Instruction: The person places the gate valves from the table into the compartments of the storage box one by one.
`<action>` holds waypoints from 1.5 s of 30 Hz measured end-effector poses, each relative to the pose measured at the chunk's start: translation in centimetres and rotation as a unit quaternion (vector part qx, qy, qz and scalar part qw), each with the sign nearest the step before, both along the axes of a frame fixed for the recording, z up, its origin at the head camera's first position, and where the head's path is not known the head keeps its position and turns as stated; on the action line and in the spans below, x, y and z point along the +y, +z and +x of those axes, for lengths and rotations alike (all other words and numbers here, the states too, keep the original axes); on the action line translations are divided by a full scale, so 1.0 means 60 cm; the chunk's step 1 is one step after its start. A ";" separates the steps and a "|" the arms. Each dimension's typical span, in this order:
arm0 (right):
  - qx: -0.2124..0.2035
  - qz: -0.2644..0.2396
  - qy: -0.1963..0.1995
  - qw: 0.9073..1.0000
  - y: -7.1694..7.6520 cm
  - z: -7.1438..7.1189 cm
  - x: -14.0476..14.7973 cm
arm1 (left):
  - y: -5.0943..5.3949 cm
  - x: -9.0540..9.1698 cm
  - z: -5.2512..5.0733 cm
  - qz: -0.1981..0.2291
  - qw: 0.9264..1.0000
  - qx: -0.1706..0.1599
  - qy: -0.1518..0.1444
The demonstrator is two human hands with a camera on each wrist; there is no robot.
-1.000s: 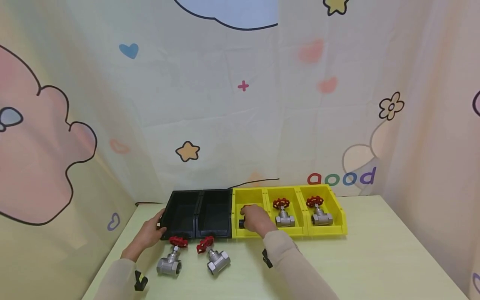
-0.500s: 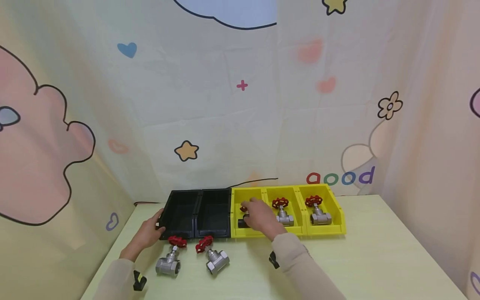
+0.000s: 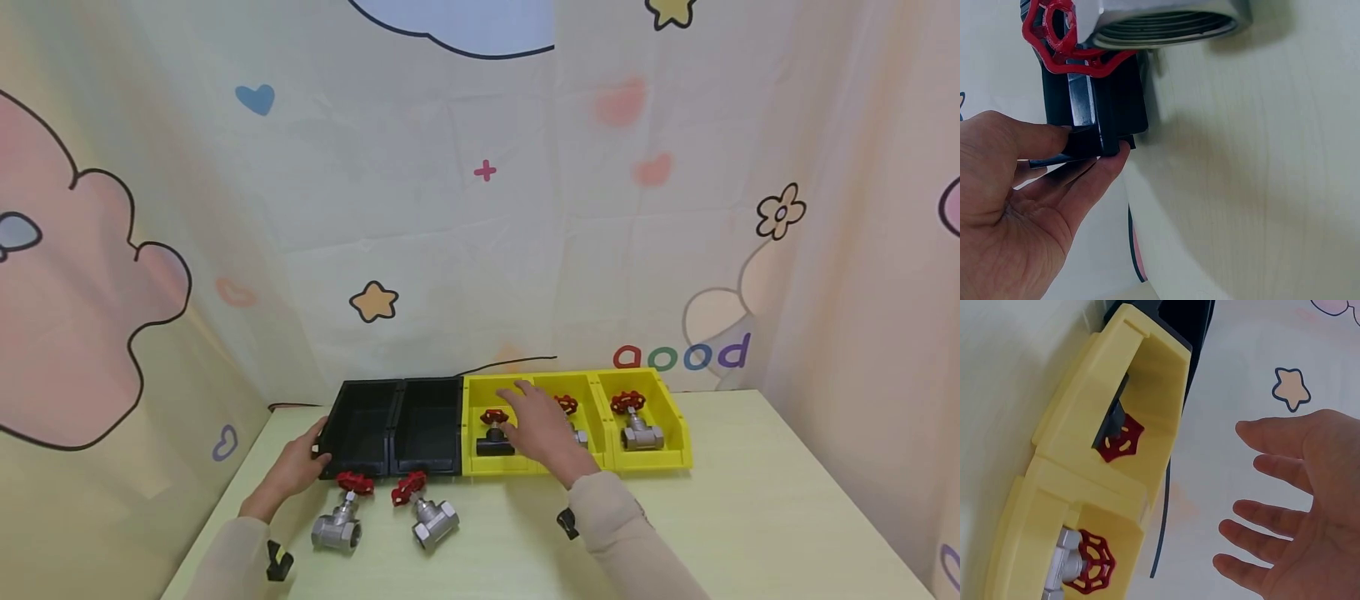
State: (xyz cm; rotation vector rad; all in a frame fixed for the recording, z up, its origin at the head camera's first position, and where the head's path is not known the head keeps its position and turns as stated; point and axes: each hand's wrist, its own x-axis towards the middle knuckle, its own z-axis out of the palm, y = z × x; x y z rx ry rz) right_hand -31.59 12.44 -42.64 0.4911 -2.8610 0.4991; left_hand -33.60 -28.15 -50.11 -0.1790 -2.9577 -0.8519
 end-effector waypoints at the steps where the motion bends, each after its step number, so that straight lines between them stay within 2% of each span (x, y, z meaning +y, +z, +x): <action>1: 0.003 0.000 0.000 1.000 0.001 0.001 0.005 | 0.000 0.000 0.000 0.001 1.000 0.000 0.000; 8: 0.015 -0.017 0.001 1.000 0.010 0.005 0.040 | -0.001 -0.001 0.000 -0.006 1.000 0.003 -0.005; 17: 0.025 -0.018 -0.041 0.999 0.017 0.014 0.082 | 0.000 0.000 -0.001 0.001 1.000 0.006 -0.006; 26: 0.007 -0.025 -0.074 0.997 0.020 0.018 0.128 | -0.002 -0.003 -0.003 0.003 1.000 0.010 -0.008; 33: 0.014 -0.028 -0.077 0.997 0.015 0.020 0.164 | -0.003 -0.004 -0.002 0.002 1.000 0.010 -0.011; 45: 0.001 -0.016 -0.083 0.996 0.003 0.021 0.211 | -0.002 -0.003 -0.001 0.003 1.000 0.006 -0.009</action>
